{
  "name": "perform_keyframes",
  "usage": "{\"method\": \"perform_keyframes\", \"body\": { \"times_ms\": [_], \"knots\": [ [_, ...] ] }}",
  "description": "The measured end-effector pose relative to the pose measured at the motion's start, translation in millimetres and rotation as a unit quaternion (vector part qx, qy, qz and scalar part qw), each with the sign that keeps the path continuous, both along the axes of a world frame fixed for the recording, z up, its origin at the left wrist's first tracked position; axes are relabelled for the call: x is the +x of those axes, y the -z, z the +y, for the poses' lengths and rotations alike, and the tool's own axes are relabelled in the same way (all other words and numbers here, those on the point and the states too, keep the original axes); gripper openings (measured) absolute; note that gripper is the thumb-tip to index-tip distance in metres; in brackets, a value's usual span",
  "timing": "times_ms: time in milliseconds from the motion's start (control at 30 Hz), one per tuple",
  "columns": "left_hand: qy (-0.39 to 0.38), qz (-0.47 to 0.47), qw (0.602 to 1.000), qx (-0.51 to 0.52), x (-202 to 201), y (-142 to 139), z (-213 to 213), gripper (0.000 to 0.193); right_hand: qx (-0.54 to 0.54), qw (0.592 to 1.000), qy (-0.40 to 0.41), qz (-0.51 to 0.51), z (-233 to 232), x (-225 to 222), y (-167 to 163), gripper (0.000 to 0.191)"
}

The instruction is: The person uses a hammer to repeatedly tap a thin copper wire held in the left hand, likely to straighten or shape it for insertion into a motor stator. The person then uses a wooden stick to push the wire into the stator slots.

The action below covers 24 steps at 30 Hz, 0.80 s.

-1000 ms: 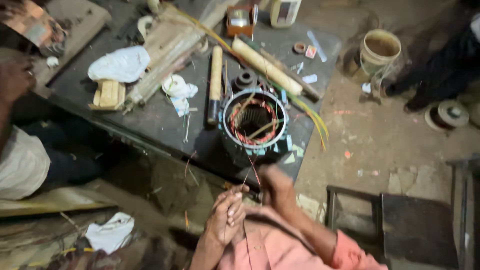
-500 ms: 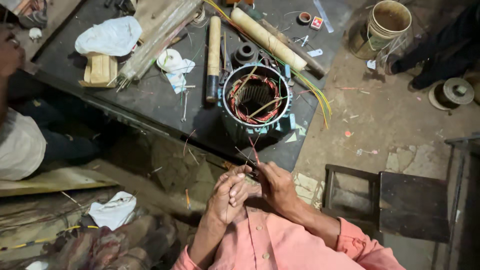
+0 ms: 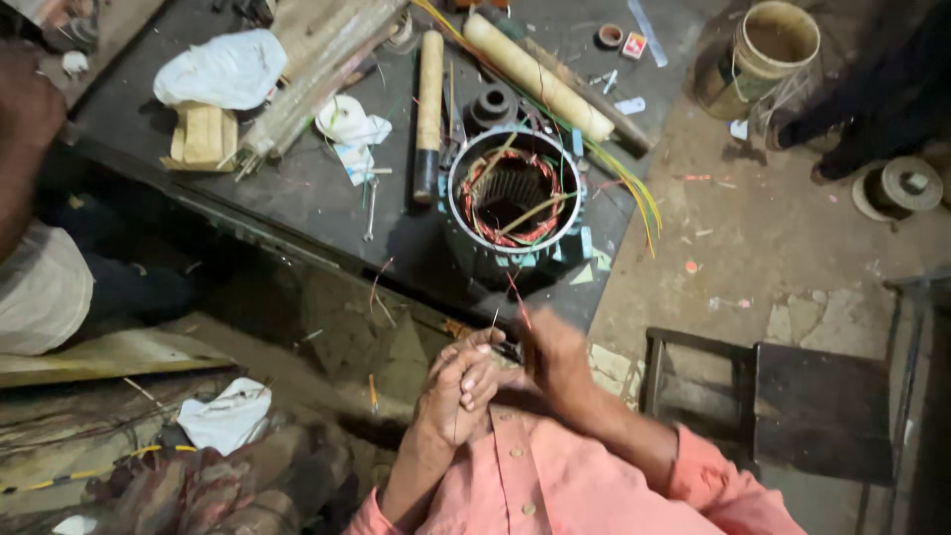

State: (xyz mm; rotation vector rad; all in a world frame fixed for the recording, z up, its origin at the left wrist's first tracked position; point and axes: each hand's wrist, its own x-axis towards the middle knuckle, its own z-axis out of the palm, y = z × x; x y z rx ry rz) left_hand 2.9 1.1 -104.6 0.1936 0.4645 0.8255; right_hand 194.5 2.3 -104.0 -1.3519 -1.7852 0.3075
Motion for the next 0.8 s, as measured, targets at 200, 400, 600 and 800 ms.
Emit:
{"method": "perform_keyframes", "body": {
  "times_ms": [200,400,600,800],
  "knots": [
    [-0.185,0.526,0.616,0.557,-1,-26,4,0.023,-0.007,0.998,0.009,-0.055,-2,10,-13,0.036],
    [-0.043,0.669,0.437,0.599,-4,-50,3,0.041,-0.069,0.994,0.001,-0.082,-1,14,-23,0.024],
    [-0.081,0.672,0.426,0.6,1,-49,1,0.038,-0.042,0.995,-0.042,-0.081,-2,11,-29,0.028],
    [-0.048,0.67,0.48,0.564,2,-42,-6,0.044,-0.065,0.996,-0.023,-0.055,2,8,-32,0.023]
  ]
}}
